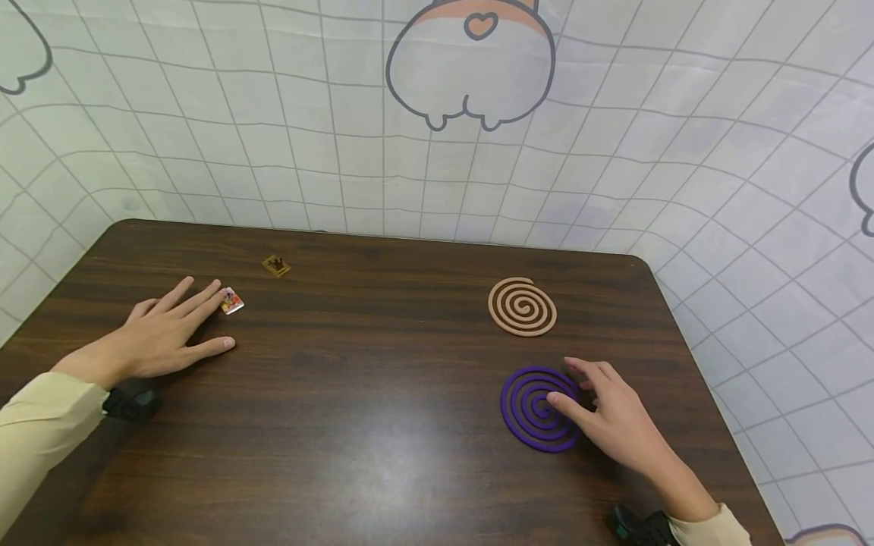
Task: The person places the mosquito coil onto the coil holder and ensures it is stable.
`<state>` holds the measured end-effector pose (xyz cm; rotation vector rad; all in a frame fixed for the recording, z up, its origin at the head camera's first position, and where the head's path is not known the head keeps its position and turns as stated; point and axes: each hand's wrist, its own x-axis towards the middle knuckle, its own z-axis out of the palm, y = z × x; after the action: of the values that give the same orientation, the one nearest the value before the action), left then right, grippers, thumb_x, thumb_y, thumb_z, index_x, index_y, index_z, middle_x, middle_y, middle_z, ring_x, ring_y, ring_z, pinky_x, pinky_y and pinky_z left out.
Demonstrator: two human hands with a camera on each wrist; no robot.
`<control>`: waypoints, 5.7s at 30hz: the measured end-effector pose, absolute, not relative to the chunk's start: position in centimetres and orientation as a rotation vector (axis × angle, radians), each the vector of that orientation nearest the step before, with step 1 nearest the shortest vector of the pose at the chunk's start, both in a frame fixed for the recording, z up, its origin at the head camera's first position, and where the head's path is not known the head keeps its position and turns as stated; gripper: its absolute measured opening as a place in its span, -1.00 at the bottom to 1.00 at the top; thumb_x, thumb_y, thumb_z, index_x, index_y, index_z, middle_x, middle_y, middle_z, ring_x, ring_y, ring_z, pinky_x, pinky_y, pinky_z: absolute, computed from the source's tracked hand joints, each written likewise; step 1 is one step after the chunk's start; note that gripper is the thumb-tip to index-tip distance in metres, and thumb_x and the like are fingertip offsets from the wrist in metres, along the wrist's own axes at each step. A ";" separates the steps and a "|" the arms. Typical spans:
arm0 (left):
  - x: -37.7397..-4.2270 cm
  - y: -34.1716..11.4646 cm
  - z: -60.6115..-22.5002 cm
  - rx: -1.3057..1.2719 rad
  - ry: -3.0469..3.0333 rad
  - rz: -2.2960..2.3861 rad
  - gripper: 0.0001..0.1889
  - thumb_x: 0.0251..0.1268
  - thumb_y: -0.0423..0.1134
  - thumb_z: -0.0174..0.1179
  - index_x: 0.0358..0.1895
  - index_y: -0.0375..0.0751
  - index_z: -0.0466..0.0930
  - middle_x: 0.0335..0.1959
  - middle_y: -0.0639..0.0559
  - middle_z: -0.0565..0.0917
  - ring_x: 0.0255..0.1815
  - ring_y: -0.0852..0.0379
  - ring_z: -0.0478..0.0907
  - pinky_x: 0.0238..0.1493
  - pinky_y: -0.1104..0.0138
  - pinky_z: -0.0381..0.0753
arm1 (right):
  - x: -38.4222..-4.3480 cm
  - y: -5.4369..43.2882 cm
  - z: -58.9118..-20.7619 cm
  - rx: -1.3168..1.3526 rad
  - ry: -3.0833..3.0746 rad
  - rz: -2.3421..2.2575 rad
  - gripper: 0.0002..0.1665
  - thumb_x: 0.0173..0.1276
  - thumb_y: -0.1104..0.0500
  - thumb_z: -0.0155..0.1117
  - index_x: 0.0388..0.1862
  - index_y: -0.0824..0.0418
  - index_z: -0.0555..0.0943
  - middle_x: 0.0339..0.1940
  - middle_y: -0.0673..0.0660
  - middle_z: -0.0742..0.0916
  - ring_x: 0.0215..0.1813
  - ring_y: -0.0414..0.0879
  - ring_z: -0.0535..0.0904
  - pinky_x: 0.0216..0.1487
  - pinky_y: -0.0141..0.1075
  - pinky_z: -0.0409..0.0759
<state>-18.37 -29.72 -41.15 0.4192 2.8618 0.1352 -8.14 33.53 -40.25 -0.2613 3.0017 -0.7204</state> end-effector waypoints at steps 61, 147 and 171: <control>-15.3 -27.0 -41.5 0.270 2.813 0.337 0.11 0.47 0.52 -0.19 0.71 -0.25 -0.30 0.74 -0.31 -0.25 0.71 -0.45 -0.48 0.49 -0.48 -0.28 | -8.8 32.5 -39.9 -0.219 2.959 -0.709 -0.16 0.07 -0.26 0.65 0.17 0.14 0.52 -0.16 0.09 0.81 -0.13 -0.05 0.69 -0.13 -0.14 0.58; -11.7 -21.8 -42.1 0.338 2.868 0.423 0.09 0.47 0.51 -0.16 0.70 -0.28 -0.18 0.74 -0.34 -0.26 0.75 -0.39 -0.40 0.59 -0.37 -0.26 | -10.5 30.3 -40.5 -0.145 2.078 -1.737 -0.71 0.38 0.32 0.40 0.05 0.26 0.59 -0.20 -0.14 0.80 -0.16 -0.29 0.72 -0.07 -0.37 0.72; -10.7 -19.6 -41.9 0.346 2.873 0.444 0.11 0.43 0.55 -0.16 0.71 -0.25 -0.17 0.75 -0.28 -0.23 0.76 -0.35 -0.39 0.59 -0.37 -0.26 | -11.8 27.5 -40.1 -0.136 2.007 -1.814 -0.50 0.38 0.34 0.40 0.26 0.32 0.51 -0.05 -0.14 0.81 0.01 -0.30 0.75 0.06 -0.41 0.72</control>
<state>-10.72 -19.61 -41.85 0.3457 2.8733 0.4440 -11.83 27.51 -40.06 -0.1361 2.0073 -1.8140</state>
